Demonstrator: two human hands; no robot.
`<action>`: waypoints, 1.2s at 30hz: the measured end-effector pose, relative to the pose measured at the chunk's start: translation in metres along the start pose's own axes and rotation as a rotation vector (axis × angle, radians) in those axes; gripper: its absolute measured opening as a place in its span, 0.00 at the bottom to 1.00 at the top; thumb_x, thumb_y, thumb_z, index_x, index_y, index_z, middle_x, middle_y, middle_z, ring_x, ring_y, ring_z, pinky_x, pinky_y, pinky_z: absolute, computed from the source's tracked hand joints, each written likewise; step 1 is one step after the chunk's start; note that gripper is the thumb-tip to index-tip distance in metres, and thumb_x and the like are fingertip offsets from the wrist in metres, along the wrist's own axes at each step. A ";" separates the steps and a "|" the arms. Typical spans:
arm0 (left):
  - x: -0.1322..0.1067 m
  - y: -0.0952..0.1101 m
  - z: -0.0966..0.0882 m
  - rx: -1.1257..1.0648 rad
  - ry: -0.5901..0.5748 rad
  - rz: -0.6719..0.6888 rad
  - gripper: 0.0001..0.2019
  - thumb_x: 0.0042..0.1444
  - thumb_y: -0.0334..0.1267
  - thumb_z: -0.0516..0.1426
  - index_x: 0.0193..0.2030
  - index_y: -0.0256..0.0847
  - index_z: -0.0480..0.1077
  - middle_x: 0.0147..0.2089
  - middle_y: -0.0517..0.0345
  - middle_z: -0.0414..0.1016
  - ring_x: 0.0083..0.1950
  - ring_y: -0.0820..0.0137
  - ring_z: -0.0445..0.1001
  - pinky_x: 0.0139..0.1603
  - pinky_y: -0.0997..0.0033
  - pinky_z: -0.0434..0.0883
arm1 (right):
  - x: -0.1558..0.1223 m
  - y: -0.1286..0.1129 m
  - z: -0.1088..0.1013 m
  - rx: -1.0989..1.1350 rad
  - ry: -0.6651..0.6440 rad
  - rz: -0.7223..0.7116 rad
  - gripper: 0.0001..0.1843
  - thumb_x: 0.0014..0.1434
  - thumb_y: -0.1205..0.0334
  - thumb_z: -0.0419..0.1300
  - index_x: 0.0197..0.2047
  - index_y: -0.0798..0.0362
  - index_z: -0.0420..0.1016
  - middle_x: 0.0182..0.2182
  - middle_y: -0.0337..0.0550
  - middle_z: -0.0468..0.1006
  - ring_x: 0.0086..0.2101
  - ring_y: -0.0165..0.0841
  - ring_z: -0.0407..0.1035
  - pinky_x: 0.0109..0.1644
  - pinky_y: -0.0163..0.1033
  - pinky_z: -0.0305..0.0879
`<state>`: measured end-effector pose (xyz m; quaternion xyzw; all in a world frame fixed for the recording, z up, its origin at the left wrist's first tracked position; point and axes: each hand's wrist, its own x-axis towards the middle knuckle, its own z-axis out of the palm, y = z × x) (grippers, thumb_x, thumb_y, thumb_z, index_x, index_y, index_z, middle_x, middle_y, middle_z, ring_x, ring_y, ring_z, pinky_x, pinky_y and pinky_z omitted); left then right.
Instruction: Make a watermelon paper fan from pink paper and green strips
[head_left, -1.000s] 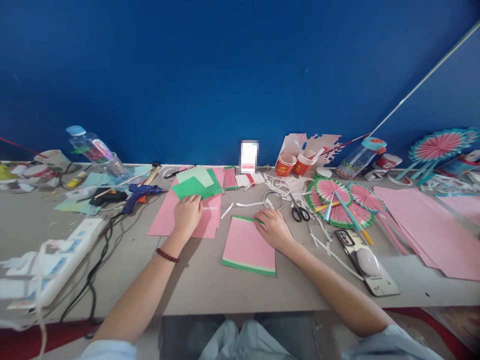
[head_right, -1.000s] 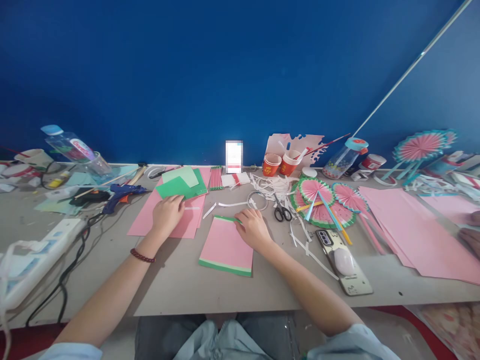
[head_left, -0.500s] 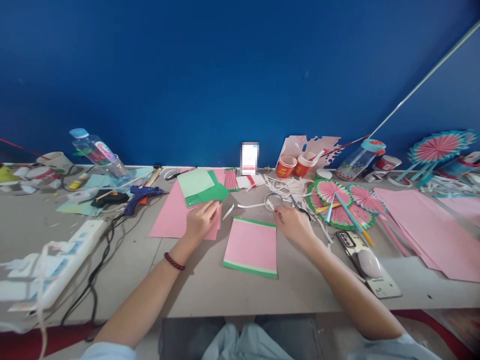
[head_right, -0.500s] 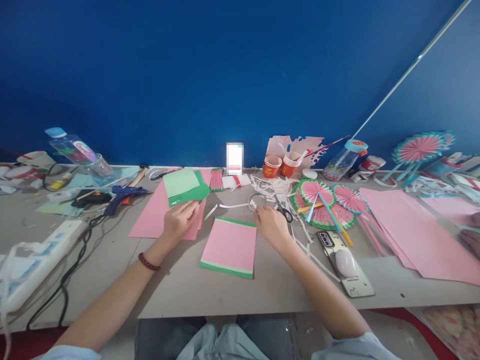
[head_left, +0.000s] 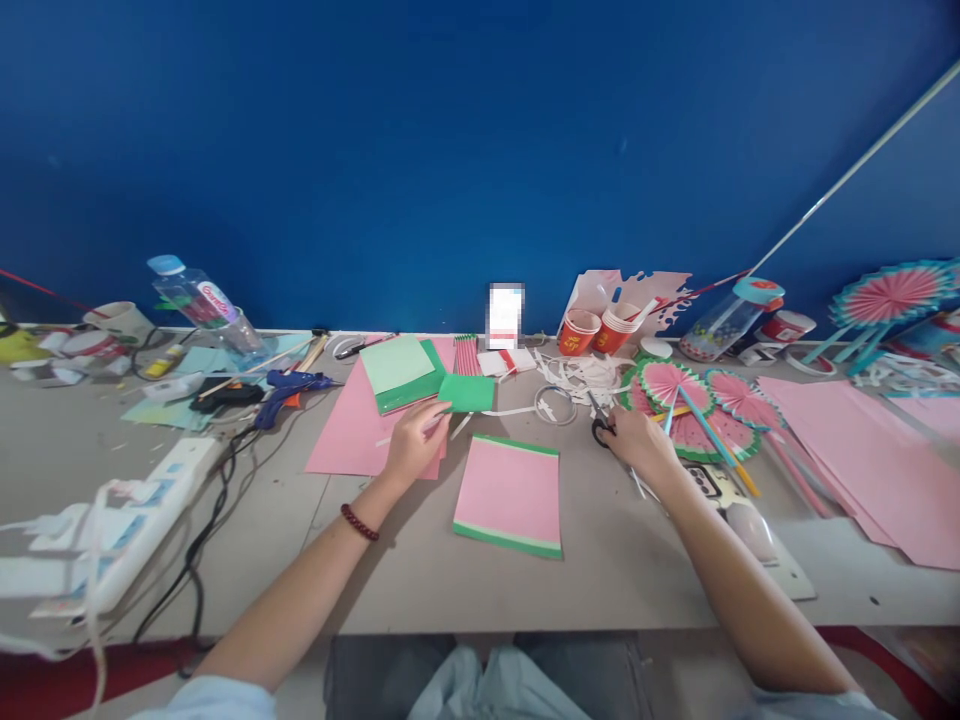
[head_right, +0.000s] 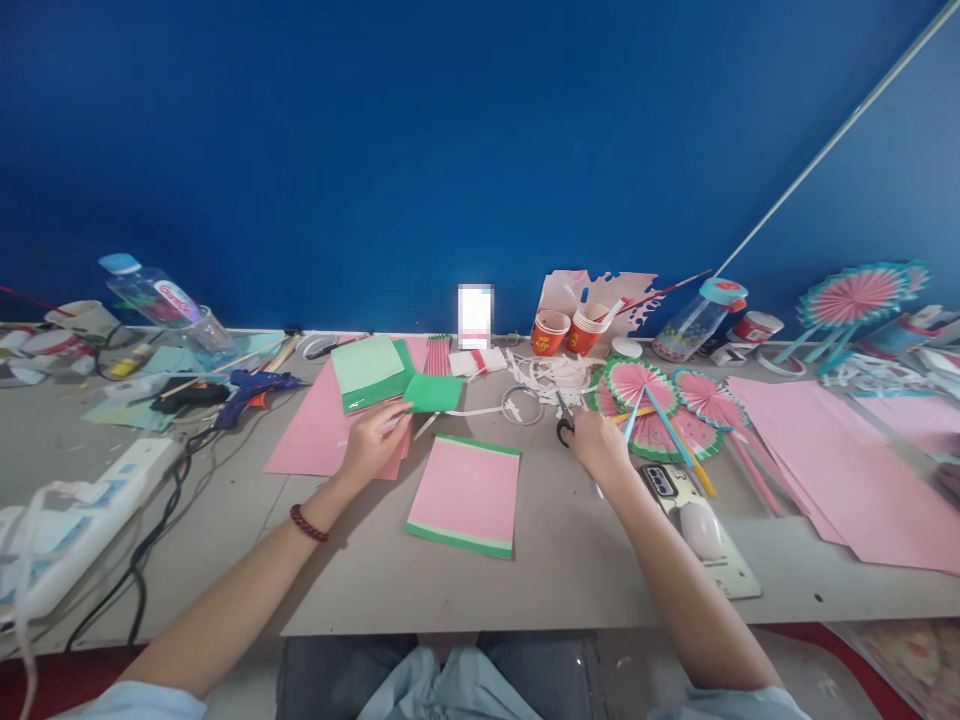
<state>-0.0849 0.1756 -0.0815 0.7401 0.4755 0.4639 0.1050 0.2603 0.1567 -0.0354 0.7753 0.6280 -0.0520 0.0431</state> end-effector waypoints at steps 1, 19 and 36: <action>0.001 0.000 0.000 -0.075 0.008 -0.047 0.12 0.60 0.41 0.53 0.42 0.40 0.75 0.44 0.51 0.79 0.49 0.63 0.75 0.52 0.62 0.72 | 0.001 0.002 0.002 0.001 0.004 0.022 0.15 0.58 0.59 0.55 0.45 0.57 0.73 0.36 0.54 0.78 0.37 0.41 0.74 0.33 0.37 0.60; 0.003 -0.015 0.002 -0.253 -0.110 -0.449 0.27 0.44 0.35 0.58 0.54 0.38 0.67 0.36 0.57 0.73 0.34 0.69 0.71 0.35 0.69 0.71 | -0.006 0.014 -0.008 0.054 0.098 0.059 0.16 0.58 0.55 0.54 0.44 0.56 0.75 0.33 0.54 0.79 0.35 0.43 0.74 0.33 0.38 0.61; 0.013 0.016 -0.013 -0.582 0.096 -0.644 0.20 0.43 0.52 0.63 0.36 0.38 0.68 0.31 0.57 0.73 0.31 0.68 0.73 0.26 0.72 0.73 | -0.004 0.029 -0.043 -0.038 -0.026 0.036 0.17 0.50 0.45 0.59 0.34 0.50 0.73 0.33 0.49 0.79 0.37 0.45 0.73 0.31 0.38 0.59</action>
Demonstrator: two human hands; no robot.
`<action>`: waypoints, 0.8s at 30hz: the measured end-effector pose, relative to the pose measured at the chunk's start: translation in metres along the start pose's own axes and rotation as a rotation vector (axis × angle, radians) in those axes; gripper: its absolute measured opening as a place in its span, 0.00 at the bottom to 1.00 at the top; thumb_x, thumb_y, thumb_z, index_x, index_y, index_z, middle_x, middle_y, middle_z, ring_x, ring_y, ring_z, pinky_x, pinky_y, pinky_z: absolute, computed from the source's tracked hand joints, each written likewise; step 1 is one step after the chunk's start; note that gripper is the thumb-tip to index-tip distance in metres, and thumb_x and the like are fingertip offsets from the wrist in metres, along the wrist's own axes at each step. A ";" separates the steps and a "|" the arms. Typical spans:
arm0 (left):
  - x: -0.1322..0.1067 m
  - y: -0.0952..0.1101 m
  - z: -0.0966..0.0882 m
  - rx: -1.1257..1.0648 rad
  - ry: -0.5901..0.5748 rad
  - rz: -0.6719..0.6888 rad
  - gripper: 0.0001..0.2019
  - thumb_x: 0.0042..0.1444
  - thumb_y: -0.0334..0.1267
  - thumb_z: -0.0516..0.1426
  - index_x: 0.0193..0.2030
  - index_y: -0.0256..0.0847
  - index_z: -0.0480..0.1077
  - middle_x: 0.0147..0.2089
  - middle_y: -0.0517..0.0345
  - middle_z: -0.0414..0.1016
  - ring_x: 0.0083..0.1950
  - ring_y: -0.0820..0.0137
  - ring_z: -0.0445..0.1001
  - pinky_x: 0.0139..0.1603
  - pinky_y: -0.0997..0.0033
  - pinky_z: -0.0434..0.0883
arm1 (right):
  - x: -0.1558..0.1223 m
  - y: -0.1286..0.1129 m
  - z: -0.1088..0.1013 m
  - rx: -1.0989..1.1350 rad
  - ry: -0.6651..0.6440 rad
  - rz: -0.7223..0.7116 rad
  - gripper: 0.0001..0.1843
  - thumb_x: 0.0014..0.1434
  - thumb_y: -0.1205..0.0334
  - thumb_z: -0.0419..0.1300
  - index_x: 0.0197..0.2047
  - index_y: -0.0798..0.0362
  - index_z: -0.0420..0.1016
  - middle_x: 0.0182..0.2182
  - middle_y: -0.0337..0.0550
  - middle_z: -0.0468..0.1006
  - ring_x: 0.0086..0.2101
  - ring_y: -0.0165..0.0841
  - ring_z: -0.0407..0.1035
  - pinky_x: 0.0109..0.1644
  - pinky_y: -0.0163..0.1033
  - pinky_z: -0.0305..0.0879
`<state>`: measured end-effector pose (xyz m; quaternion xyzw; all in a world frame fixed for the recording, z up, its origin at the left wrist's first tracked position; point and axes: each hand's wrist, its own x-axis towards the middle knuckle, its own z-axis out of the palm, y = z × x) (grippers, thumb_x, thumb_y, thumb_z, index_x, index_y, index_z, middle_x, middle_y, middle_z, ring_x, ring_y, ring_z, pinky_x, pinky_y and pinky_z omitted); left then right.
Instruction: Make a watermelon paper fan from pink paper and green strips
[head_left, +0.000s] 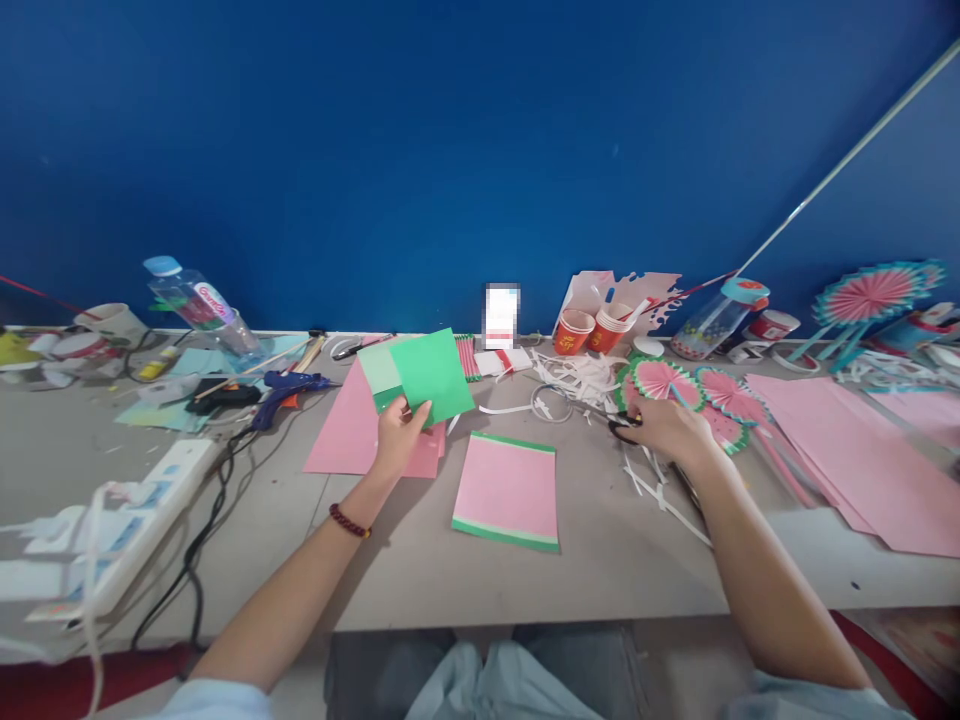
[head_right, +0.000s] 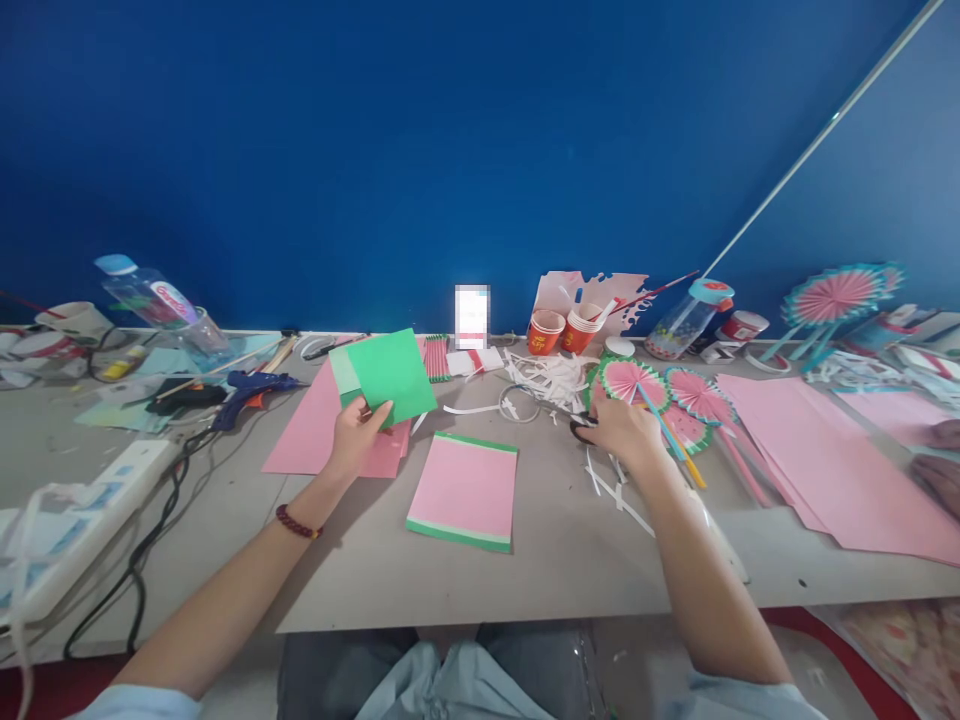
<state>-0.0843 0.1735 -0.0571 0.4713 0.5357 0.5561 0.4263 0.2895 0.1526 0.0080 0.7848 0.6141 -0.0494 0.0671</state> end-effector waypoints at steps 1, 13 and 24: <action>0.000 0.000 0.001 -0.024 0.005 -0.003 0.21 0.42 0.52 0.64 0.36 0.38 0.68 0.31 0.56 0.73 0.31 0.68 0.73 0.26 0.72 0.73 | 0.002 0.002 0.000 0.028 0.044 0.000 0.17 0.50 0.45 0.58 0.34 0.50 0.72 0.32 0.48 0.78 0.35 0.43 0.72 0.29 0.37 0.57; -0.004 -0.006 0.008 -0.102 -0.018 -0.122 0.23 0.36 0.50 0.68 0.24 0.41 0.58 0.18 0.69 0.61 0.22 0.75 0.67 0.25 0.74 0.69 | 0.001 -0.036 0.025 0.561 0.176 -0.091 0.18 0.55 0.43 0.53 0.33 0.51 0.69 0.26 0.43 0.76 0.24 0.33 0.67 0.27 0.35 0.56; 0.008 -0.015 -0.007 0.164 0.024 0.041 0.16 0.49 0.49 0.59 0.37 0.40 0.65 0.27 0.61 0.70 0.24 0.71 0.69 0.21 0.74 0.65 | 0.050 -0.022 0.046 0.552 0.389 -0.059 0.13 0.50 0.55 0.59 0.38 0.52 0.72 0.36 0.45 0.80 0.37 0.38 0.72 0.37 0.37 0.62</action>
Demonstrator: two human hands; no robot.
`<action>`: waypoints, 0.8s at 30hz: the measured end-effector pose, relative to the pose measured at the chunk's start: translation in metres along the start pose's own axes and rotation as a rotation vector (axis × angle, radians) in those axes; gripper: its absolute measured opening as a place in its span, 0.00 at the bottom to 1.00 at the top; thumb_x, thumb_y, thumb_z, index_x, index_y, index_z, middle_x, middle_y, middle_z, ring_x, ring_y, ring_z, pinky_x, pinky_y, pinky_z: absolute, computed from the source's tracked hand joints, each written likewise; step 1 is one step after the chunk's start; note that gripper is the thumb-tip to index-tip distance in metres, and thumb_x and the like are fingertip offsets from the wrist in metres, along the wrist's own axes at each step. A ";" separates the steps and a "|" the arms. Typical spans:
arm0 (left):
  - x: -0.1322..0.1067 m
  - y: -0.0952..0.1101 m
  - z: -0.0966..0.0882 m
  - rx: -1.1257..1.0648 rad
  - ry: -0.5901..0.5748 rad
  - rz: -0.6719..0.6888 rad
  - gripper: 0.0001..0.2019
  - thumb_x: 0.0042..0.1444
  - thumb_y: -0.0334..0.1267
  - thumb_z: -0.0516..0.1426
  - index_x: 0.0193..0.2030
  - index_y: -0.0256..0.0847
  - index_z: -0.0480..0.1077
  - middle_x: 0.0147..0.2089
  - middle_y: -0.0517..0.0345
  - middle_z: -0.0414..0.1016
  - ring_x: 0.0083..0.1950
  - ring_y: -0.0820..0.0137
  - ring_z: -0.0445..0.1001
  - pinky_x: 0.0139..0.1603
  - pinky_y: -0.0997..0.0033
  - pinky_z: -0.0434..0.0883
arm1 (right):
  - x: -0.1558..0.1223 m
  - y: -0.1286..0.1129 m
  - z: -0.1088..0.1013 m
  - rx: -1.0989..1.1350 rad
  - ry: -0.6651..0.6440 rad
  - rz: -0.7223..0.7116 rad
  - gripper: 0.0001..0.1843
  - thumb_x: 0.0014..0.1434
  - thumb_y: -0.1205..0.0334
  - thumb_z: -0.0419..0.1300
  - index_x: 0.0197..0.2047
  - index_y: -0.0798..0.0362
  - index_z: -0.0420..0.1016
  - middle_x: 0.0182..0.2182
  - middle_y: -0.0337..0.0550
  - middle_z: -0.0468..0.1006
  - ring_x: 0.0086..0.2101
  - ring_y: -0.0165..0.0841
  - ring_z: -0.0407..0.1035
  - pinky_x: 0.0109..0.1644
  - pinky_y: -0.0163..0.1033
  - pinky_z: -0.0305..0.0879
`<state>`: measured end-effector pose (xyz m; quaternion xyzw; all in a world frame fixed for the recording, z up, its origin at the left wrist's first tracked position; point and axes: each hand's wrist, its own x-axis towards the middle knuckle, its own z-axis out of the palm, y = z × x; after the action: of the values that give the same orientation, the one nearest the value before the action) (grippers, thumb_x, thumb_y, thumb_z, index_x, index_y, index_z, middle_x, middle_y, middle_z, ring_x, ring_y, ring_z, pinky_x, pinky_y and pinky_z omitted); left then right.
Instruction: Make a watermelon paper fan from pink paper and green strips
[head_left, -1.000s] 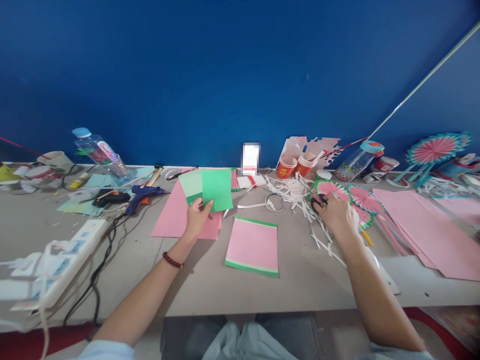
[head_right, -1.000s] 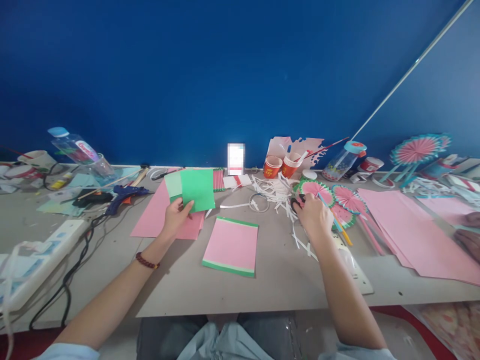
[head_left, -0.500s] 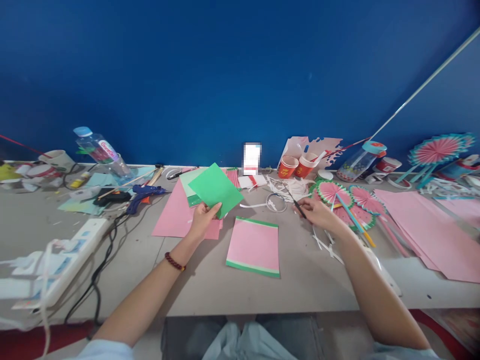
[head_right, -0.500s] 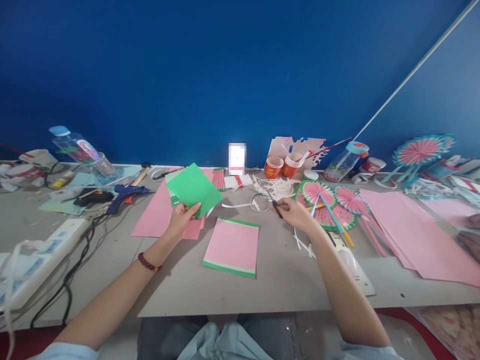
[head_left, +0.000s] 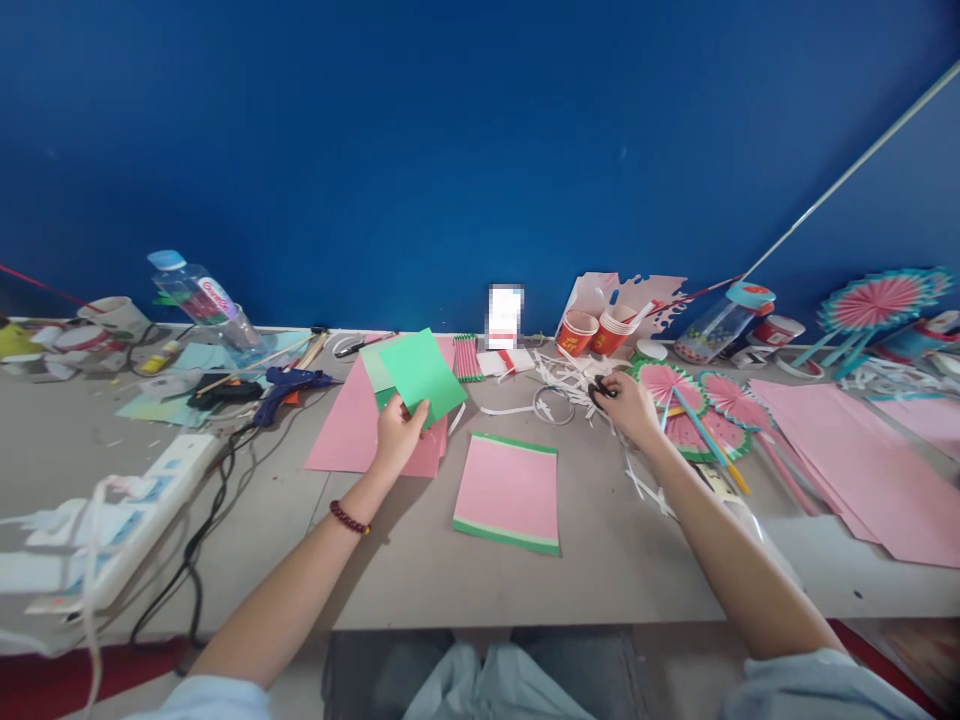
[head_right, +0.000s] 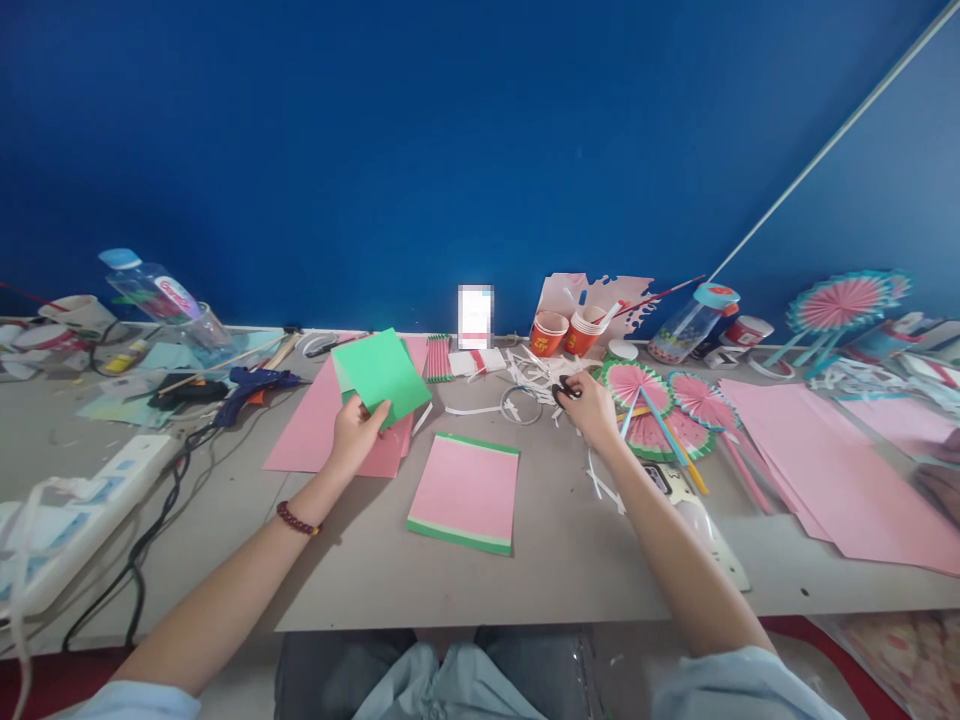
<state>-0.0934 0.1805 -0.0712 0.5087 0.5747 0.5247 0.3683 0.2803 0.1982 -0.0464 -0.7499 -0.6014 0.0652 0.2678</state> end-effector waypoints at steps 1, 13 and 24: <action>0.001 0.000 -0.002 0.040 0.026 0.030 0.14 0.49 0.48 0.59 0.36 0.40 0.65 0.26 0.62 0.69 0.24 0.72 0.68 0.21 0.75 0.64 | 0.003 -0.001 0.001 -0.050 -0.004 0.029 0.12 0.51 0.54 0.59 0.37 0.52 0.73 0.34 0.45 0.80 0.36 0.38 0.72 0.36 0.37 0.62; 0.010 0.002 -0.013 0.327 0.163 0.180 0.09 0.52 0.43 0.56 0.29 0.43 0.59 0.20 0.67 0.58 0.23 0.72 0.62 0.25 0.74 0.57 | 0.015 0.014 0.014 -0.273 -0.145 -0.036 0.11 0.52 0.61 0.61 0.38 0.57 0.75 0.29 0.45 0.77 0.31 0.35 0.70 0.32 0.34 0.58; 0.017 -0.004 -0.019 0.490 0.129 0.180 0.12 0.50 0.45 0.58 0.39 0.42 0.67 0.22 0.66 0.62 0.23 0.71 0.64 0.26 0.75 0.57 | 0.020 -0.005 0.011 -0.181 -0.214 -0.402 0.16 0.57 0.66 0.55 0.48 0.54 0.75 0.48 0.49 0.75 0.47 0.37 0.68 0.51 0.39 0.61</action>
<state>-0.1158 0.1925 -0.0699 0.5971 0.6593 0.4320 0.1488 0.2768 0.2211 -0.0494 -0.6249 -0.7668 0.0357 0.1420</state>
